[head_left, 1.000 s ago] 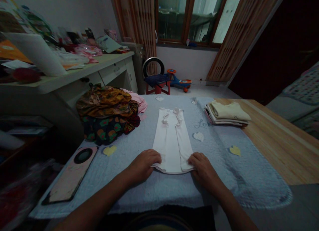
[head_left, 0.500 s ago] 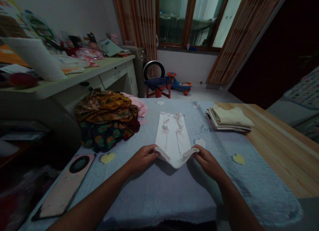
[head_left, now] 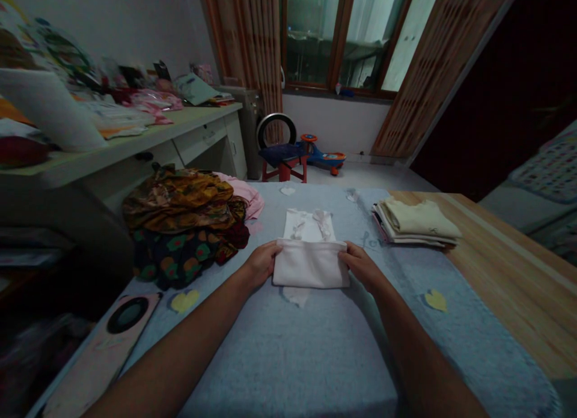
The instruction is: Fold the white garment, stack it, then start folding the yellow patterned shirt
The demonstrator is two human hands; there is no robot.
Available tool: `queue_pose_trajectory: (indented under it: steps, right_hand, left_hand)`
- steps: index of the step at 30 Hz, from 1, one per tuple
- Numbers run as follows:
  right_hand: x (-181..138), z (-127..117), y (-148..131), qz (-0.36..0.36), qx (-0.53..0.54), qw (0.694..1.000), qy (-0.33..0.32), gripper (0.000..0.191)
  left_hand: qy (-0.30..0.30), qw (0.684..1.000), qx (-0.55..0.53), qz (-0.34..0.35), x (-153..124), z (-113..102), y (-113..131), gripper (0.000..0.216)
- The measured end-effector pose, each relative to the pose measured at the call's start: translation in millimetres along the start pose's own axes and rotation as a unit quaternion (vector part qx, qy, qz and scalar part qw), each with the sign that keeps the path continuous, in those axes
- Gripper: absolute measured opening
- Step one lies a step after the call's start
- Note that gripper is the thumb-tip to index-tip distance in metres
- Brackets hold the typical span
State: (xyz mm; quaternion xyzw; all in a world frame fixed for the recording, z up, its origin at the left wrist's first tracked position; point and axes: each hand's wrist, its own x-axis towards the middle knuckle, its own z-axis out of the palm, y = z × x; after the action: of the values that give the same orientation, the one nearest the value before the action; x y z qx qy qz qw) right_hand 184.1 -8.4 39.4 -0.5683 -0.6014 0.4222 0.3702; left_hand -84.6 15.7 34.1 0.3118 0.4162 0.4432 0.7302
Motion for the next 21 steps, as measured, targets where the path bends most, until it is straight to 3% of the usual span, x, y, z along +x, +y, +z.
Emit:
queue_pose_trajectory:
  steps: [5, 7, 12, 18, 21]
  right_hand:
    - [19, 11, 13, -0.006, -0.157, 0.986, 0.062, 0.020]
    - [19, 16, 18, -0.017, -0.176, 0.979, 0.097, 0.023]
    - [15, 21, 26, -0.043, -0.129, 0.980, 0.145, 0.032]
    - [15, 19, 27, -0.067, -0.055, 0.982, 0.165, 0.035]
    - [21, 19, 31, -0.063, -0.085, 0.978, 0.179, 0.036]
  left_hand:
    - [0.026, 0.993, 0.109, -0.032, 17, -5, -2, 0.022]
    - [0.030, 0.987, 0.157, -0.016, 20, -5, -3, 0.025]
    - [0.057, 0.962, 0.262, 0.056, 20, -3, -4, 0.031]
    - [0.003, 0.967, 0.235, 0.103, 24, -3, 1, 0.032]
    - [0.001, 0.944, 0.304, 0.129, 34, 0, 4, 0.030]
